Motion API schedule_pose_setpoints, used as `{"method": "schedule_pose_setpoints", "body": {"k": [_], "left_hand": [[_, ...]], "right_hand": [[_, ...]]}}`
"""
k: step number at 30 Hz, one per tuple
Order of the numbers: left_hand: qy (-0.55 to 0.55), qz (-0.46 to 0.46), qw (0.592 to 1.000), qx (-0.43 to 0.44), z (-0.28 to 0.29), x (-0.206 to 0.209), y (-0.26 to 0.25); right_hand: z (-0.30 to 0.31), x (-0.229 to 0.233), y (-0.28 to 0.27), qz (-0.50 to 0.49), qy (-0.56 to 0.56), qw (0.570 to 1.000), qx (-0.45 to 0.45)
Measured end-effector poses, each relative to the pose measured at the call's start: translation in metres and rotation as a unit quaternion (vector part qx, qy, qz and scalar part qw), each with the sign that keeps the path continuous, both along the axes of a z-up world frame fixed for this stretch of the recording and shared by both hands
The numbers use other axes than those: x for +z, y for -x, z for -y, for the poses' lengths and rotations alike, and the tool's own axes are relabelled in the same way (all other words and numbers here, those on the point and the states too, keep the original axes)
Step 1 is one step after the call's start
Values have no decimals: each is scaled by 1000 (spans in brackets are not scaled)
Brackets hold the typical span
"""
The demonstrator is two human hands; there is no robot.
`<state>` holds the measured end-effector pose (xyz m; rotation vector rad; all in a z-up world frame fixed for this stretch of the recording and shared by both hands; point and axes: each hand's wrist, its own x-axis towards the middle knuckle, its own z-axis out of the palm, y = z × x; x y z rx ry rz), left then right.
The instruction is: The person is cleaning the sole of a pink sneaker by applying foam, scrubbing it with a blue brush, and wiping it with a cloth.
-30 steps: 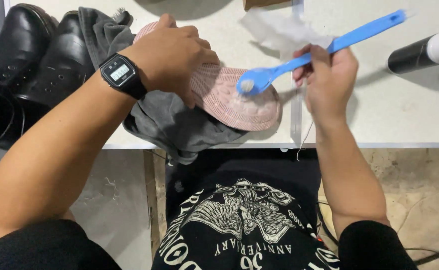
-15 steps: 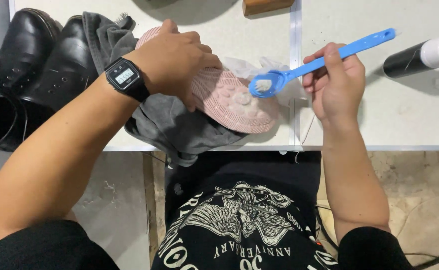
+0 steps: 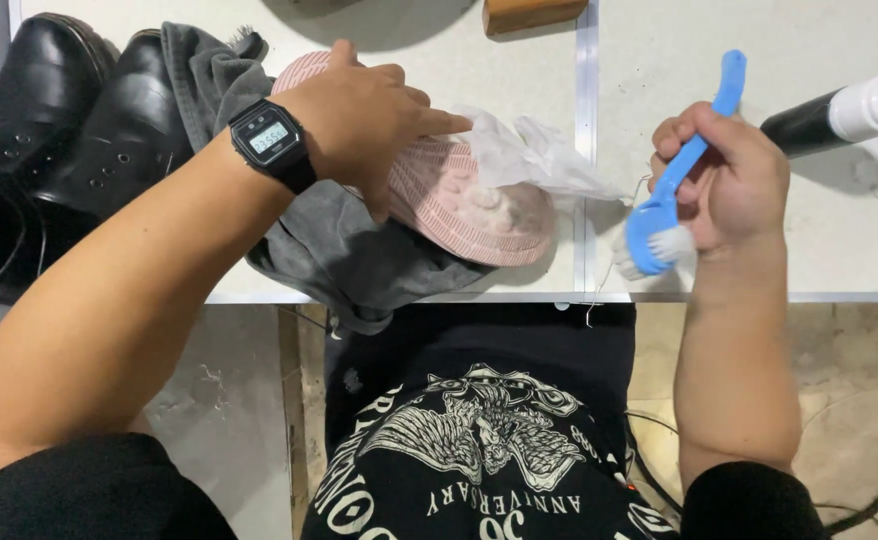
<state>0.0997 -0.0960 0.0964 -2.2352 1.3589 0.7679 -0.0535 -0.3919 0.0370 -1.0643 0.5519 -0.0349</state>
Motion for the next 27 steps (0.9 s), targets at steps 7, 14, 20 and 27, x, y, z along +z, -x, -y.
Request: {"method": "schedule_pose_setpoints", "body": {"k": [7,14,20,27], "left_hand": [[45,-21,999,20,-8,-4,1],[36,-26,999,31,-4,2,3],[46,-35,997,42,-7,0,1],[28,-30,999,35,-2,0,0]], "right_hand": [[9,38,-12,-83,330,928,151],[3,41,-44,-303,600,650,353],[15,15,-45,-290,706,546,346],[-30,38,-43,53,600,578,550]]}}
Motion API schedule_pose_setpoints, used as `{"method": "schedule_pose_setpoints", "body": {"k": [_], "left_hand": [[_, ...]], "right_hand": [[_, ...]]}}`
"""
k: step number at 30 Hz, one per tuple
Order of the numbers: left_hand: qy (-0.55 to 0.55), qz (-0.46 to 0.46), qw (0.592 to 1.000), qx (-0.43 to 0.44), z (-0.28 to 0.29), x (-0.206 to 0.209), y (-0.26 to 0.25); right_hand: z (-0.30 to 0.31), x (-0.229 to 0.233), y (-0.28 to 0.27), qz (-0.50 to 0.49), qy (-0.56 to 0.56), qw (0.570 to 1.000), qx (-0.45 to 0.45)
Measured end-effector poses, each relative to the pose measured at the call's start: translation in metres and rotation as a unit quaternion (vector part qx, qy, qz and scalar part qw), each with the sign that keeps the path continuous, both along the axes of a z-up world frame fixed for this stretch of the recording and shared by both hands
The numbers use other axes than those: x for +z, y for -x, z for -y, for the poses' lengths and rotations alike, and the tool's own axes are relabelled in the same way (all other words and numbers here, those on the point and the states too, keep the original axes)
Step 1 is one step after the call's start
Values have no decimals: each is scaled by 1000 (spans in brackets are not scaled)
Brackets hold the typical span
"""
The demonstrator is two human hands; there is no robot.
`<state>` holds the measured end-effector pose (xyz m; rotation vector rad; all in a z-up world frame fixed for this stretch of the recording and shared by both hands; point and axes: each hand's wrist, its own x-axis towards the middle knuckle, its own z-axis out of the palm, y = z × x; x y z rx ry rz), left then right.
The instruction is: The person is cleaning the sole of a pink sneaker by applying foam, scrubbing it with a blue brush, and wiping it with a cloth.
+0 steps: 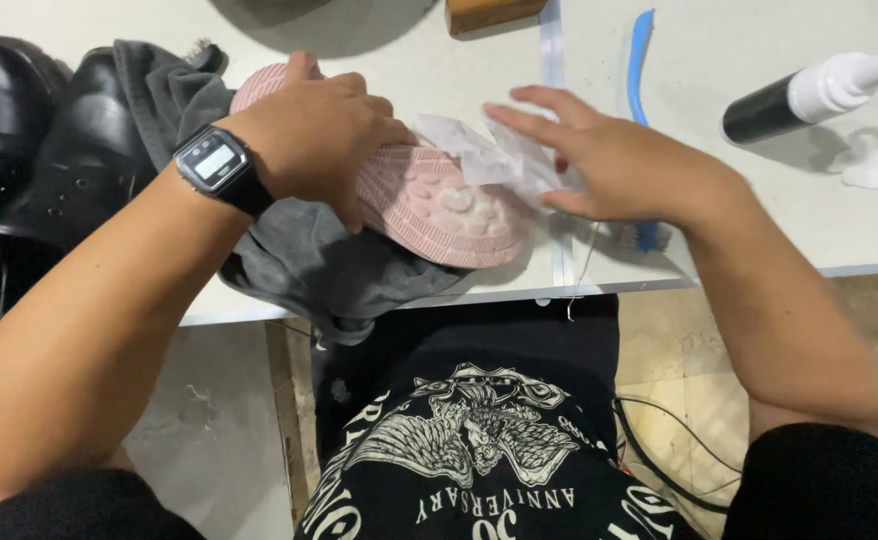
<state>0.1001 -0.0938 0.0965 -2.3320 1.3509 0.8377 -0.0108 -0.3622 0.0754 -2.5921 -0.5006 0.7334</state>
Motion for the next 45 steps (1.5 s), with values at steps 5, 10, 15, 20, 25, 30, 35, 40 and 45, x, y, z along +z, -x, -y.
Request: {"method": "schedule_pose_setpoints", "body": {"k": [5,10,15,20,25,30,35,40,45], "left_hand": [[22,16,1000,-15,-6,-4,3],[45,-16,998,29,-6,1,5],[70,9,998,-3,-17,-18,-2],[14,18,1000,2,-7,-14,-4],[19,28,999,-1,-10,-9,2],[47,21,999,6,-11,-11,0],[35,15,999,18,-7,-8,1],[14,4,999,33,-7,-4,3],[26,3,999,19,-7,-9,-2]], "right_hand": [[9,-33,-7,97,-74,992,-33],[111,-8,67,445,-167,863,-169],[317,-131,227,515,387,523,-558],[201,-109,181,234,206,717,-623],[262,-155,154,360,209,751,-513],[294,-118,61,466,-173,642,-584],[274,-98,18,233,-153,784,-555],[254,-67,29,133,-318,772,-534],[250,-64,63,306,-161,756,-556]]}}
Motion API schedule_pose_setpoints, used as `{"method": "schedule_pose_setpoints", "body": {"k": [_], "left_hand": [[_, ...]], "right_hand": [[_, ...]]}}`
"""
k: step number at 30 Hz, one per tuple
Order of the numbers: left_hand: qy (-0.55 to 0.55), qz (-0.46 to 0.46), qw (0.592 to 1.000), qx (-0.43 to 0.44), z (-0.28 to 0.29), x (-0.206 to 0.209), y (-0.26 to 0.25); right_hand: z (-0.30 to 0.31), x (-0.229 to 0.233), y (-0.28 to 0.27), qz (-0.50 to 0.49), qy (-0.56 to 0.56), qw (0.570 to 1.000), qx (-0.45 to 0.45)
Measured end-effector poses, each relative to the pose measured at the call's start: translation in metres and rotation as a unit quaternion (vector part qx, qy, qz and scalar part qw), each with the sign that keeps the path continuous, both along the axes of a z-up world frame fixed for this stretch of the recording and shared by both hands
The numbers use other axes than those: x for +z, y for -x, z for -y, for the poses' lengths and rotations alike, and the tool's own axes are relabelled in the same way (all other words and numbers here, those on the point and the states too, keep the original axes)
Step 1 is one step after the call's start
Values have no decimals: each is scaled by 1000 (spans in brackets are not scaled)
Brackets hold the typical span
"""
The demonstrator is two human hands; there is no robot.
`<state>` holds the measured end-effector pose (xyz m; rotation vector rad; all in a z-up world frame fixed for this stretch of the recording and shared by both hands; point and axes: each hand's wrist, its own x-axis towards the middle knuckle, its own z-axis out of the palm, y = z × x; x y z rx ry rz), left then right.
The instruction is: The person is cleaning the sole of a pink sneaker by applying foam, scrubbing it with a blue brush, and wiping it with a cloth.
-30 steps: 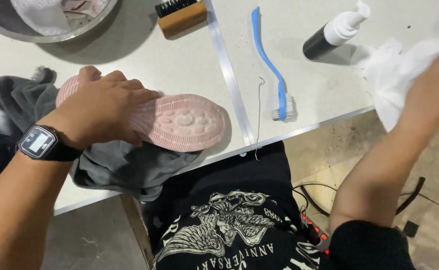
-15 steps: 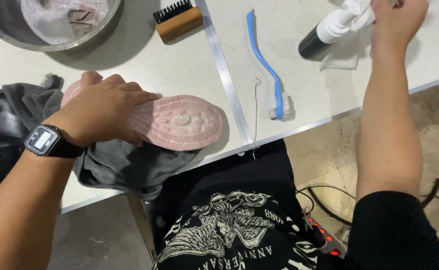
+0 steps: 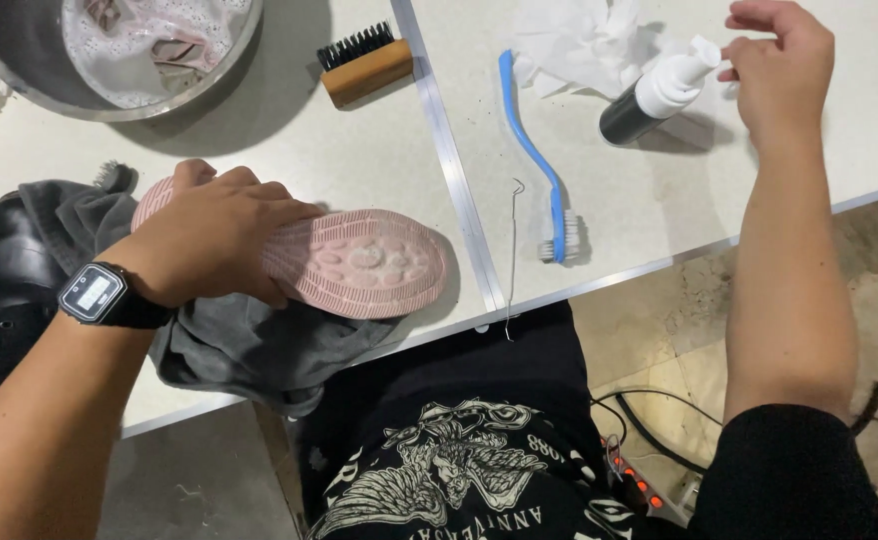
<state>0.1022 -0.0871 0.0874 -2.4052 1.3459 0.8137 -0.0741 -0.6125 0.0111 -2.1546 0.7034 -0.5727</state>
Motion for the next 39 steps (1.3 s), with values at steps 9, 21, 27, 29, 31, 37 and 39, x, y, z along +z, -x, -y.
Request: {"method": "schedule_pose_setpoints", "body": {"k": [9,21,27,29,31,37,39], "left_hand": [[-9,5,1000,-12,1,-1,-3],[4,5,1000,2,-4,2,5],[16,20,1000,-11,-6,-4,8],[21,11,1000,-11,-4,-1,6],[28,10,1000,-8,-3,-1,5],[59,68,995,-40,-15,-12,10],[84,84,990,-73,-19,-14,13]], "right_hand": [[-114,33,18,-12,45,995,86],[-61,-10,-42,47,178,982,34],[-146,6,28,-4,66,996,65],[-183,31,14,-166,52,982,78],[-194,33,1,-314,38,944,93],[-172,59,-24,-486,48,842,228],[-159,67,-10,-307,15,918,251]]}}
